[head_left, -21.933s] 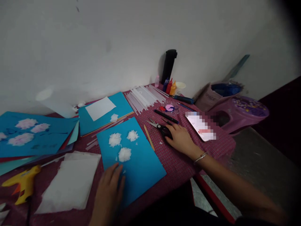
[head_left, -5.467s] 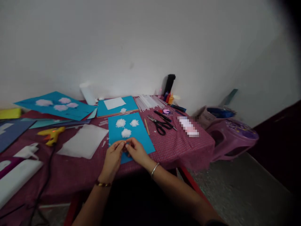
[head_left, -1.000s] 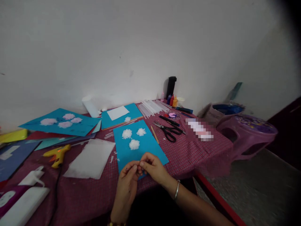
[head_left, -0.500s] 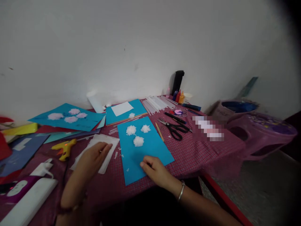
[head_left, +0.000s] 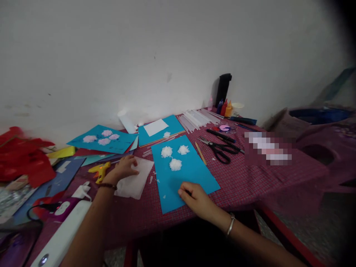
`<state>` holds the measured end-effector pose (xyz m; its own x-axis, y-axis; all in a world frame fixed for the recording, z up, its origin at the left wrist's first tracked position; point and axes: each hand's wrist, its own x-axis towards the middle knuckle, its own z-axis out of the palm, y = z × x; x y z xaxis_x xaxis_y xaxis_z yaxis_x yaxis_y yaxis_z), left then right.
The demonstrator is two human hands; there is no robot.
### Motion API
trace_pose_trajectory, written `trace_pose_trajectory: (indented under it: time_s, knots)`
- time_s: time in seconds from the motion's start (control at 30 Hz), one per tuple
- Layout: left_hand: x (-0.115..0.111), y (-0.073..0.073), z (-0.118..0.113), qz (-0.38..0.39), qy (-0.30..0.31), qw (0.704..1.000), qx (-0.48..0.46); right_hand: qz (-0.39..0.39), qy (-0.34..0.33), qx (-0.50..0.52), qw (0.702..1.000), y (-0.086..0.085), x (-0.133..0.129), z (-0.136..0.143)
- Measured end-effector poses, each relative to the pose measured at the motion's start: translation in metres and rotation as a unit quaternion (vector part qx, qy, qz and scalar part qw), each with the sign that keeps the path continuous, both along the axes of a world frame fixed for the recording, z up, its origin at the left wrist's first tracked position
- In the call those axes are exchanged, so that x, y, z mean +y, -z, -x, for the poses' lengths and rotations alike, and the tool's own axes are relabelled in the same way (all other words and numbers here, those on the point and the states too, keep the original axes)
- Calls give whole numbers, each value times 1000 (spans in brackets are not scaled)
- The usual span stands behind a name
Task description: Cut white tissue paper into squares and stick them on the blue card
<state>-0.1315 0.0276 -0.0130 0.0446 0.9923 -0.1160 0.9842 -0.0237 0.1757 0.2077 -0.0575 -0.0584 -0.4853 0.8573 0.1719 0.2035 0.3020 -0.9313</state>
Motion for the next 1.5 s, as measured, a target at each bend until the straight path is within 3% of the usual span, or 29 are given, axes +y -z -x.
trace_pose_trajectory:
  time_s: [0.53,0.63,0.77,0.93,1.0,1.07,1.17,1.33,1.5]
  knots:
    - [-8,-6,2,-28,-45,998,16,-11,13,-4,1000,4,1,3]
    - [-13,-20,4,-38,-57,998,9,-12,11,7,1000,4,0,3]
    - [-33,-54,1,-60,-54,996,-39,-8,8,26,1000,10,0,4]
    - [-69,-98,-30,4,-5,987,-163,33,-11,96,995,7,10,7]
    - [-80,-111,-49,63,14,960,-273,72,-55,159,983,-4,21,8]
    - [-87,-119,-67,138,24,913,-382,87,-97,193,972,-21,34,8]
    - [-93,-124,-88,207,47,863,-459,125,-169,197,958,-46,52,8]
    - [-94,-115,-105,228,80,821,-517,150,-228,175,946,-67,63,11]
    - [-93,-94,-109,232,33,772,-592,212,-264,201,919,-60,53,18]
